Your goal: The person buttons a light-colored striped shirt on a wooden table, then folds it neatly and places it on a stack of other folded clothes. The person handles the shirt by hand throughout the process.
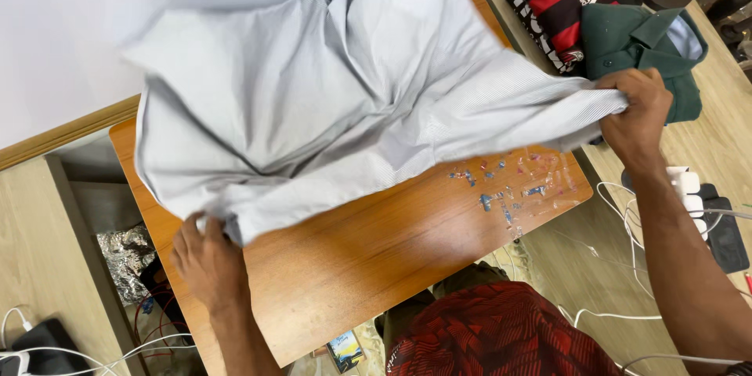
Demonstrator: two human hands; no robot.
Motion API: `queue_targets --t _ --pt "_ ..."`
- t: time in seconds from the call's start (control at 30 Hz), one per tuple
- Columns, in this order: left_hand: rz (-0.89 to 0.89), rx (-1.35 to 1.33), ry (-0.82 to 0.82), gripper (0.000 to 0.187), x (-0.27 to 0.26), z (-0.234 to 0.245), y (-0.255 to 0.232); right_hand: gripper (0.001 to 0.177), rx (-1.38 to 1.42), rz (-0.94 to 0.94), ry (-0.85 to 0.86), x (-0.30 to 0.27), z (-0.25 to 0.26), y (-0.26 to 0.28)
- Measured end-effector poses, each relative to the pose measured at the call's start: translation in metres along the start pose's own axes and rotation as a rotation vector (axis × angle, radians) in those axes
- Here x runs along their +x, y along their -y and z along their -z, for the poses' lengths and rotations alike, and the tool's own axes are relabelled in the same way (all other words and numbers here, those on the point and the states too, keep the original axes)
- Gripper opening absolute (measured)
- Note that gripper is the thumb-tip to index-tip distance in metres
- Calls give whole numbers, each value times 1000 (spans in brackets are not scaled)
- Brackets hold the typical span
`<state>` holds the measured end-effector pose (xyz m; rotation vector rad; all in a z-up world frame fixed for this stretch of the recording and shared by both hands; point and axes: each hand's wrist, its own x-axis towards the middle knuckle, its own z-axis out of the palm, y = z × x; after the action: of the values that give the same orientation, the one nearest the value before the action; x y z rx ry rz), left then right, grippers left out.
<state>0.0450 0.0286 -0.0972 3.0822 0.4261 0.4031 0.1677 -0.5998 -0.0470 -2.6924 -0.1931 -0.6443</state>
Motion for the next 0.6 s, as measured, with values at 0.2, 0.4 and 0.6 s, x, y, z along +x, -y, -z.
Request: queue_targets --t 0.2,0.4,0.6 --pt "197 125 332 17 -98 -74 30 29 -125 -113 258 -60 -38 -72" --pt "292 274 685 35 -102 -92 5 48 -98 -190 464 -73 -61 -78" --pt "-55 107 582 77 -108 -75 -63 47 172 -322 407 -57 -62 -55"
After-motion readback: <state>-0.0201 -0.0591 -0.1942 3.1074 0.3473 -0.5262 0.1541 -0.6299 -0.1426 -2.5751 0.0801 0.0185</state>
